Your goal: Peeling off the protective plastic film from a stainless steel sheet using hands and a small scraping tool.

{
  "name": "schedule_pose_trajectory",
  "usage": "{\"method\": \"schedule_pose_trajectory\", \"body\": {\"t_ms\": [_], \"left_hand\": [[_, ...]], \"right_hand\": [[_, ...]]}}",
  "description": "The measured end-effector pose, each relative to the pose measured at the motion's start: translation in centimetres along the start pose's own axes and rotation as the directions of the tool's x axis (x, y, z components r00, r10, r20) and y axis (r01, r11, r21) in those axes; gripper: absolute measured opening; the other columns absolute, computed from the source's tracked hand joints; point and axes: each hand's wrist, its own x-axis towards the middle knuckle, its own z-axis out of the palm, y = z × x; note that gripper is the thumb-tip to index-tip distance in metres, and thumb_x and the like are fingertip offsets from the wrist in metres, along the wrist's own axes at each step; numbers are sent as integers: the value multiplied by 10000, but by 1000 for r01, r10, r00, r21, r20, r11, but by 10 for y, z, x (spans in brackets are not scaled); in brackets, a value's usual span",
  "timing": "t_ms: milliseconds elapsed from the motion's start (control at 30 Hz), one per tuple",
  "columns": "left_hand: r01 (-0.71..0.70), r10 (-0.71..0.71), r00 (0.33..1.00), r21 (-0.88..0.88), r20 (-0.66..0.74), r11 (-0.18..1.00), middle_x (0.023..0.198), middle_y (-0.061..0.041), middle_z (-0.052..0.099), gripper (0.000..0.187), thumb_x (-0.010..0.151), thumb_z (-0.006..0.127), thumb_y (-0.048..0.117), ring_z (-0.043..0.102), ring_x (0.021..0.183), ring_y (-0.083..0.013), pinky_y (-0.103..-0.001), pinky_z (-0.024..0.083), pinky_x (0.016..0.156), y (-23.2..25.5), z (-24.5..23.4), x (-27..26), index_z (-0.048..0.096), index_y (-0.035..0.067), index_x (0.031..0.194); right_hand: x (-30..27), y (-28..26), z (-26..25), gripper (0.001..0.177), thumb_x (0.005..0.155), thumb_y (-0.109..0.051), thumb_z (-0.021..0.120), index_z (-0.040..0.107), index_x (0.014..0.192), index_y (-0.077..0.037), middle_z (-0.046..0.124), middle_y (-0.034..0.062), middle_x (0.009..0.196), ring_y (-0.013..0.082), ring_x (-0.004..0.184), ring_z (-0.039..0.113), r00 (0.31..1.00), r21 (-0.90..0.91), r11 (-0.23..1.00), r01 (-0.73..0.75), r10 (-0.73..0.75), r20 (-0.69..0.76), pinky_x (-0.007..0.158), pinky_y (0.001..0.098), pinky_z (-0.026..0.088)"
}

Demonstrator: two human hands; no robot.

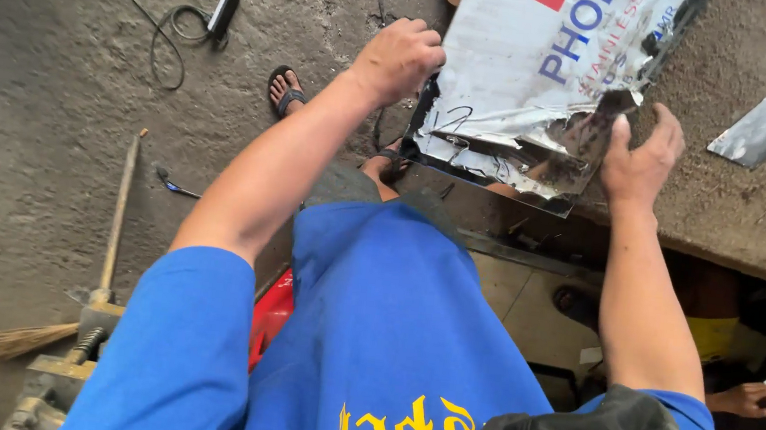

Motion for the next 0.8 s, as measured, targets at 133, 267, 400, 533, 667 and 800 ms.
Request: {"method": "schedule_pose_trajectory", "body": {"t_ms": [133,267,400,533,667,800], "left_hand": [[-105,91,987,97,134,990,707,-44,620,280,927,505,-71,520,635,-190,-357,497,589,-9,5,9,598,90,717],[-112,119,976,-47,180,993,774,-65,679,92,881,594,86,655,749,-288,-428,577,649,-38,25,12,653,133,828],[-131,163,967,-166,196,977,729,-86,688,83,768,645,112,645,672,-386,-517,439,547,-52,37,9,579,150,802],[-119,152,976,-201,158,972,691,-123,642,133,767,614,13,614,645,-382,-520,440,538,-42,23,9,592,140,796],[-198,216,973,-205,74,959,793,-98,683,133,804,606,30,627,710,-371,-501,503,641,-38,29,3,581,118,901],[-109,135,984,-213,115,971,856,-94,712,131,885,601,56,649,774,-349,-485,526,682,-40,33,-2,613,127,994]], "right_hand": [[-25,1,-1,755,1110,-608,349,289,1559,-4,367,320,1558,467,1450,284,931,-20,957,-291,287,226,1175,650,277],[-36,5,26,661,1118,-469,473,371,1581,-8,300,279,1594,465,1477,235,963,-47,970,-240,244,114,1197,619,155],[-38,-2,35,696,1095,-501,466,463,1544,30,394,303,1571,471,1460,300,974,-82,971,-224,223,-28,1175,637,166],[-36,-15,27,896,1039,-653,465,400,1567,68,350,322,1588,480,1482,262,979,-91,975,-202,200,-34,1195,638,134],[-39,-17,25,925,1013,-690,468,457,1544,67,417,321,1551,478,1460,329,981,-170,967,-188,176,-82,1180,644,194],[-36,-18,29,1054,966,-809,348,439,1567,52,384,313,1588,455,1507,261,964,-120,957,-265,265,-18,1217,629,112]]}}
